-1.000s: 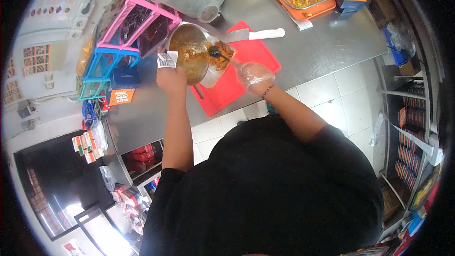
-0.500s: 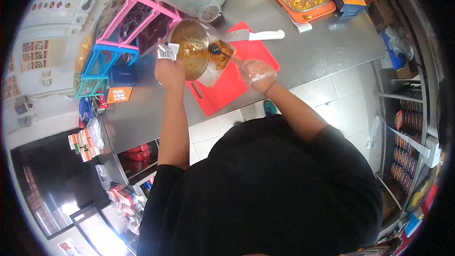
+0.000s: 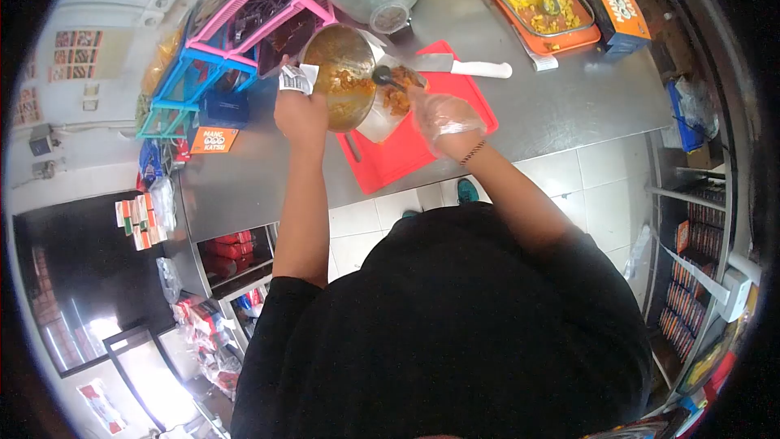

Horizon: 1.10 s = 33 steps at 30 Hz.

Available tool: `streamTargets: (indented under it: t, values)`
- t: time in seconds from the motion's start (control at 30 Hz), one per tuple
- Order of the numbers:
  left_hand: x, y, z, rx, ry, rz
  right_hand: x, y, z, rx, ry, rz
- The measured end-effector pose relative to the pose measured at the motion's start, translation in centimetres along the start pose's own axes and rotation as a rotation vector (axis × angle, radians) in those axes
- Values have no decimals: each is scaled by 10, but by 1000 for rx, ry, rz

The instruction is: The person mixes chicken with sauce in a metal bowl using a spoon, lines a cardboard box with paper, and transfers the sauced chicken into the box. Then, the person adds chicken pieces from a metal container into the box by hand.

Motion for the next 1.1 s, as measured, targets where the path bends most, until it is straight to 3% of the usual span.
streamTargets:
  t: [0.13, 0.23, 0.33, 0.53, 0.77, 0.93, 1.1]
  values:
    - [9, 0, 3, 34, -44, 27, -28, -33, -24, 118, 298, 176]
    - [19, -1, 3, -53, 70, -53, 0, -90, -42, 13, 226, 204]
    - [13, -2, 1, -73, 112, -67, 12, -80, -29, 74, 207, 182]
    - [-9, -25, -1, -44, 97, -142, 36, -46, 6, -48, 35, 148]
    - [-10, -29, -4, -115, 118, -180, 17, -41, 12, -45, 51, 169]
    - [-8, -23, -1, -25, 59, 12, 0, -46, 5, -31, 106, 183]
    - [-36, -9, -7, 79, 123, 80, 9, -42, 10, -30, -99, 171]
Point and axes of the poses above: each hand's wrist, its own z-axis away from the middle knuckle, its own y-axis out of the back of the hand, x = y × z, the point moved 4 cm from there along -z, towards the middle knuckle, and after that the axes turned 12 degrees about y, right-handed, at the moved point
